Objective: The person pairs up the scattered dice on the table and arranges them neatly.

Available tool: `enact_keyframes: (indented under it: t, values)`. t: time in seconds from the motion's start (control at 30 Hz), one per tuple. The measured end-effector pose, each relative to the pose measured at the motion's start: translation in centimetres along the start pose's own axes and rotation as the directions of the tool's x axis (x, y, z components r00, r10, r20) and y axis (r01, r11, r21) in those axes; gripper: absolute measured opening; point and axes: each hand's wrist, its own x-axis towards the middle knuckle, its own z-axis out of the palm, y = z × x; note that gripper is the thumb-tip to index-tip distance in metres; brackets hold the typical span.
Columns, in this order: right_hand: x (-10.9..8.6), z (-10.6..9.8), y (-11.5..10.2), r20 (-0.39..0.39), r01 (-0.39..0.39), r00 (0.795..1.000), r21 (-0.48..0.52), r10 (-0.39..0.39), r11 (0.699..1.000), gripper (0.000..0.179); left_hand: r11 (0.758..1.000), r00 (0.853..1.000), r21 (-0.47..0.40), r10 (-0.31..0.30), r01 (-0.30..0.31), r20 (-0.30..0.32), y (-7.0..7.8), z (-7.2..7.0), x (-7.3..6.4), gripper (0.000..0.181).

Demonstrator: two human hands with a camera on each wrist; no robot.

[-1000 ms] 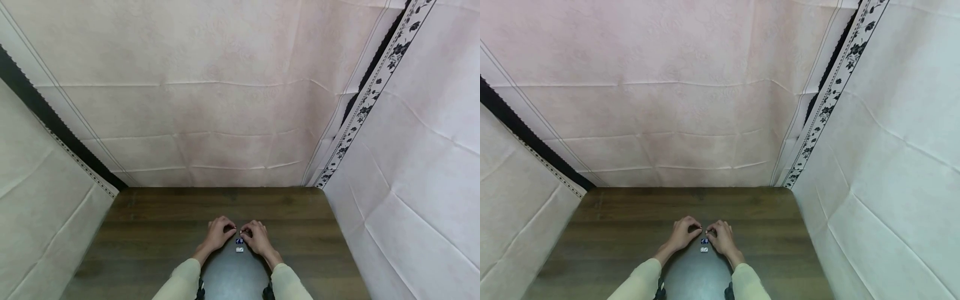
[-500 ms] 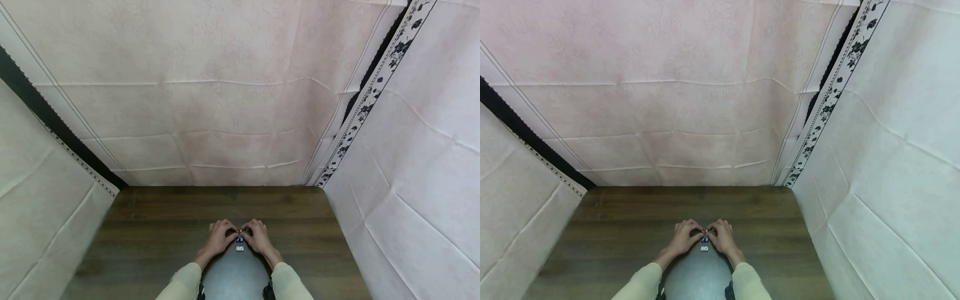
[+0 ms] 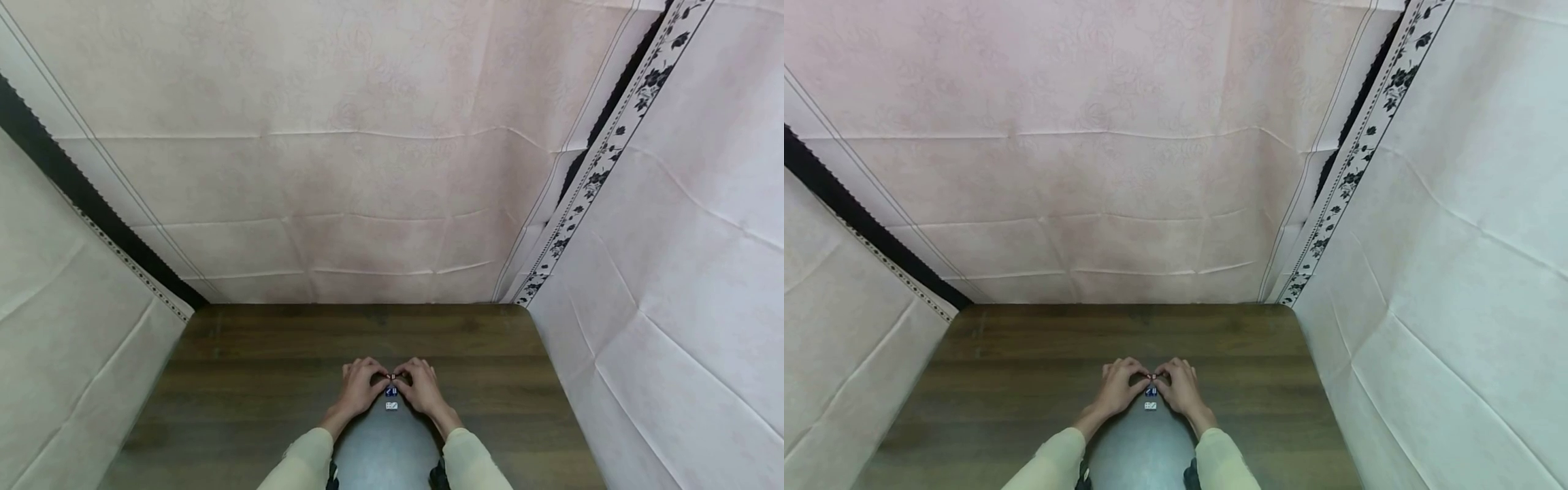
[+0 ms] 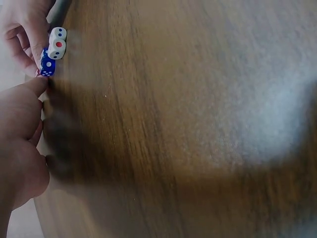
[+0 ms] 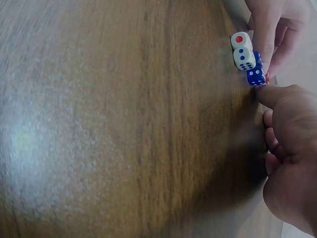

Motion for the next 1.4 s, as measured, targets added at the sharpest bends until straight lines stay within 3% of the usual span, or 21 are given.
enact_keyframes:
  t: [0.2, 0.77, 1.0, 1.4]
  values:
    - [0.09, -0.08, -0.12, 0.024, -0.025, 0.999, -0.004, 0.025, 1.000, 0.010, 1.000, 1.000, 0.000, -0.003, 0.003, -0.013, 0.04, 0.14, 0.02, 0.007]
    - [0.10, -0.27, -0.32, 0.004, 0.006, 1.000, -0.019, -0.006, 1.000, 0.011, 1.000, 1.000, 0.004, 0.018, -0.018, -0.006, -0.13, 0.06, 0.05, 0.009]
    - [0.17, -0.19, -0.44, 0.032, -0.038, 0.999, -0.012, 0.038, 0.999, 0.011, 1.000, 1.000, 0.013, 0.017, -0.017, -0.008, -0.02, -0.04, 0.01, 0.009]
    - [0.25, -0.34, -0.42, 0.047, -0.050, 0.998, 0.003, 0.050, 0.999, 0.011, 1.000, 1.000, -0.008, 0.019, -0.019, -0.013, -0.04, -0.24, -0.14, 0.012]
